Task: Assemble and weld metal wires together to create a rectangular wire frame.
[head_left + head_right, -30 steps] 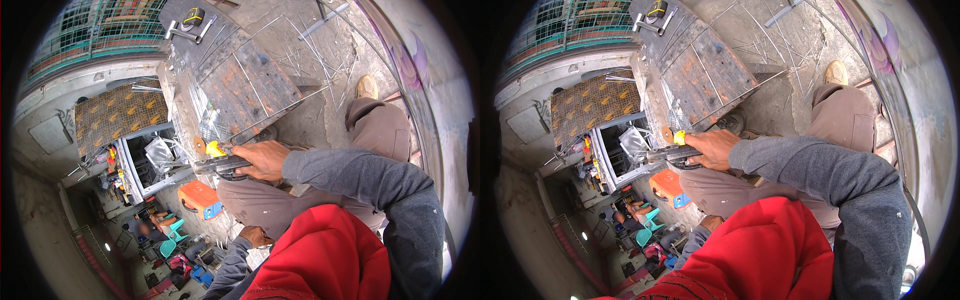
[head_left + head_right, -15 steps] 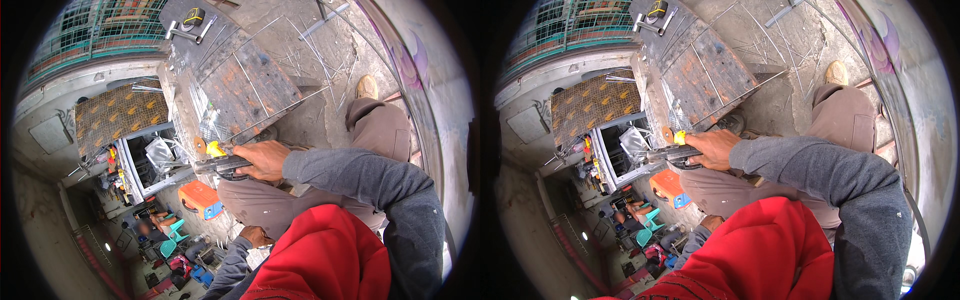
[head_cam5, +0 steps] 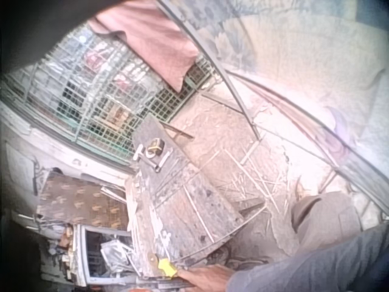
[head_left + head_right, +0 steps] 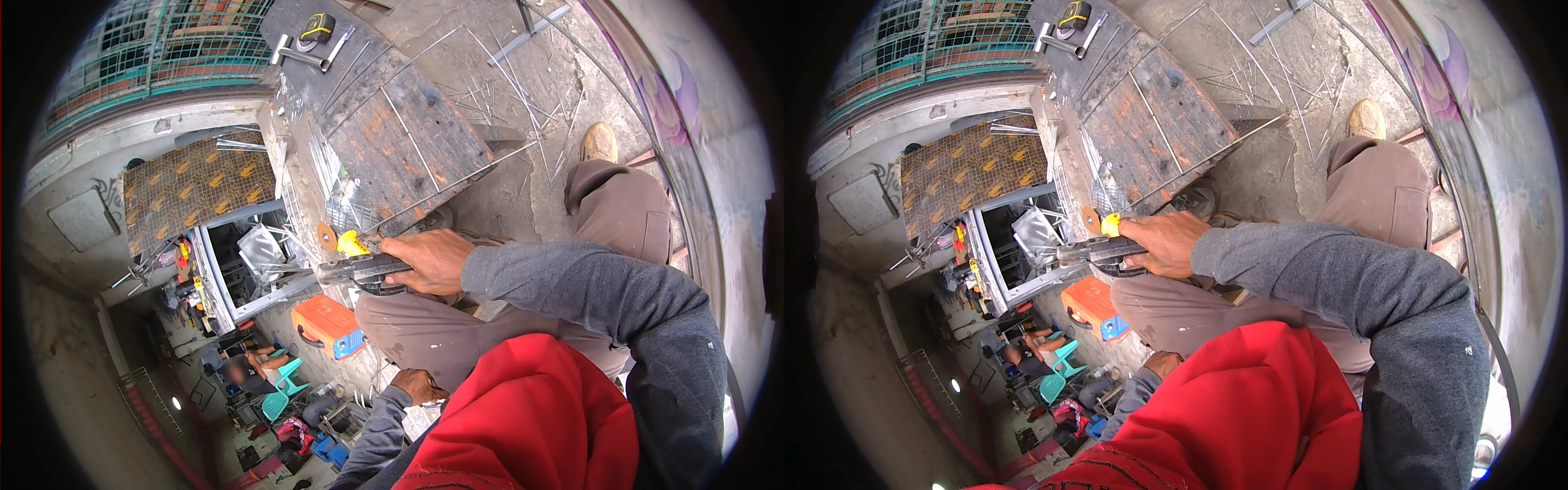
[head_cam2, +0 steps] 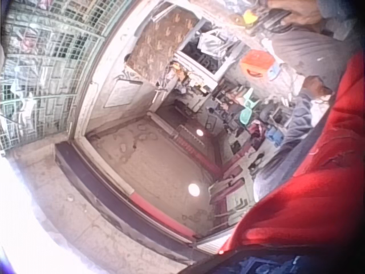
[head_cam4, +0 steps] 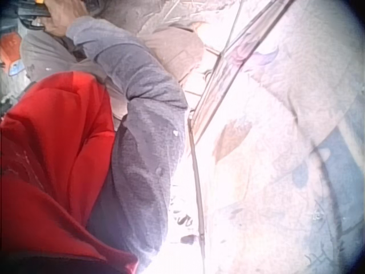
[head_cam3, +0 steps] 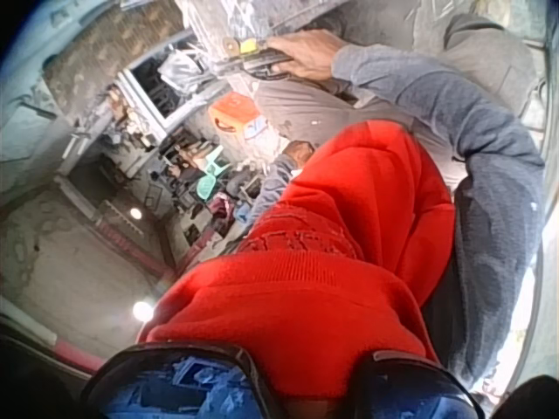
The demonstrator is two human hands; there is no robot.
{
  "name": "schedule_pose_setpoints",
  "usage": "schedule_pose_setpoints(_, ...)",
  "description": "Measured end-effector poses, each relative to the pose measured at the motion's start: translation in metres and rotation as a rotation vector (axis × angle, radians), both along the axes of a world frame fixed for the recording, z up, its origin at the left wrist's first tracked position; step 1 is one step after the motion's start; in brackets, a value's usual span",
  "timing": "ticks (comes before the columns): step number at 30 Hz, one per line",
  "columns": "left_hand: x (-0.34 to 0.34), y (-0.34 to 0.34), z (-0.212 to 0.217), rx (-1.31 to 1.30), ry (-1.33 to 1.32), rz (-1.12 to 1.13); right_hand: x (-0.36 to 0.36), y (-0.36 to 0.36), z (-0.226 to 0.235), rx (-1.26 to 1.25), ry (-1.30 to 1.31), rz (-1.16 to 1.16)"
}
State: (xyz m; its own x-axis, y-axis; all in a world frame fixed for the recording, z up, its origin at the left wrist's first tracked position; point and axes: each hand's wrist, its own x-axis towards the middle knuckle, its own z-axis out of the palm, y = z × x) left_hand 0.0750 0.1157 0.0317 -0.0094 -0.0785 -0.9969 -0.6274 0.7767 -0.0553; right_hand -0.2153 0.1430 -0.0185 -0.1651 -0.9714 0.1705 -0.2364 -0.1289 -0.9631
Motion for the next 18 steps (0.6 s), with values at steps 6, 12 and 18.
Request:
schedule_pose_setpoints(6,-0.0042,-0.0008,0.0014,0.004,-0.005,0.009,-0.0013,0.0008,0.0012,0.002,-0.003,-0.001)
schedule_pose_setpoints(12,-0.0072,-0.0006,0.0034,0.006,-0.041,0.041,-0.0011,0.0006,0.0015,0.000,-0.008,0.005)
schedule_pose_setpoints(18,-0.0046,-0.0003,0.0023,0.004,-0.020,0.027,-0.0003,0.0006,0.0008,0.009,-0.010,0.011)
